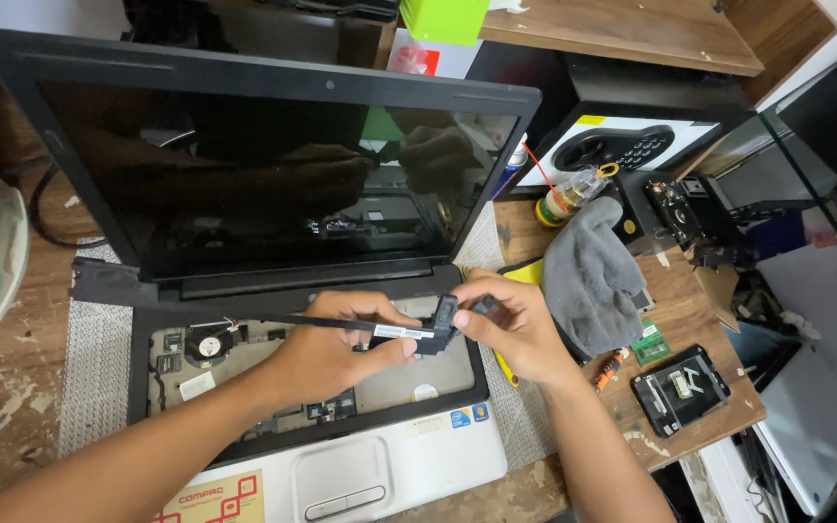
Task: Cleaning a laptop component using a cloth and a small tool for detailed maintenance.
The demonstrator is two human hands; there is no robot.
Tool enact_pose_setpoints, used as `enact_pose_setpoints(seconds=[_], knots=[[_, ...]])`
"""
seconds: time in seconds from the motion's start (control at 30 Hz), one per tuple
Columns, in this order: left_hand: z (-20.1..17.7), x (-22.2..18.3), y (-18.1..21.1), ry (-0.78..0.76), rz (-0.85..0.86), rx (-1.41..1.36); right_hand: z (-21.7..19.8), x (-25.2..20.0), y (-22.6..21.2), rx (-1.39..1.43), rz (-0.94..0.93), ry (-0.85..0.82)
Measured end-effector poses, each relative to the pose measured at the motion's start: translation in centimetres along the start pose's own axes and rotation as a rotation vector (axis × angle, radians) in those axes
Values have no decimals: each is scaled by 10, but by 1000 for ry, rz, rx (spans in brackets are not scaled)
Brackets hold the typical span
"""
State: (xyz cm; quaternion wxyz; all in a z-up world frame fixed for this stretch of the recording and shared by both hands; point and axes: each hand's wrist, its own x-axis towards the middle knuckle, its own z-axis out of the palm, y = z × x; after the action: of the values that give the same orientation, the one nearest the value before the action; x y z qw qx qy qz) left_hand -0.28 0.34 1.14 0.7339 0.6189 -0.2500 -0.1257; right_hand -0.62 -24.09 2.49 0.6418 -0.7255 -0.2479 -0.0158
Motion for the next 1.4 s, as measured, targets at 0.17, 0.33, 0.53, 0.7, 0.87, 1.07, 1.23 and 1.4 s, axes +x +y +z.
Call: enact_pose_setpoints(seconds=[0.17, 0.33, 0.53, 0.7, 0.87, 1.07, 1.23, 1.4], knots=[[0, 0, -2, -2, -14, -31, -2, -2, 3, 23, 14, -13], [1, 1, 2, 13, 19, 26, 4, -2, -1, -28, 15, 37], [1, 2, 1, 59, 73, 127, 10, -1, 0, -204, -25, 85], [-1, 4, 1, 65, 168, 257, 17, 2, -1, -265, -39, 144], [0, 2, 5, 67, 186, 313, 21, 1, -2, -286, -38, 161], [-1, 2, 3, 81, 146, 284, 19, 3, -4, -265, -13, 146], [-1, 2, 0, 76, 64, 225, 12, 3, 0, -202, 83, 95], [-3, 4, -10, 111, -74, 138, 9, -3, -2, -110, 135, 187]])
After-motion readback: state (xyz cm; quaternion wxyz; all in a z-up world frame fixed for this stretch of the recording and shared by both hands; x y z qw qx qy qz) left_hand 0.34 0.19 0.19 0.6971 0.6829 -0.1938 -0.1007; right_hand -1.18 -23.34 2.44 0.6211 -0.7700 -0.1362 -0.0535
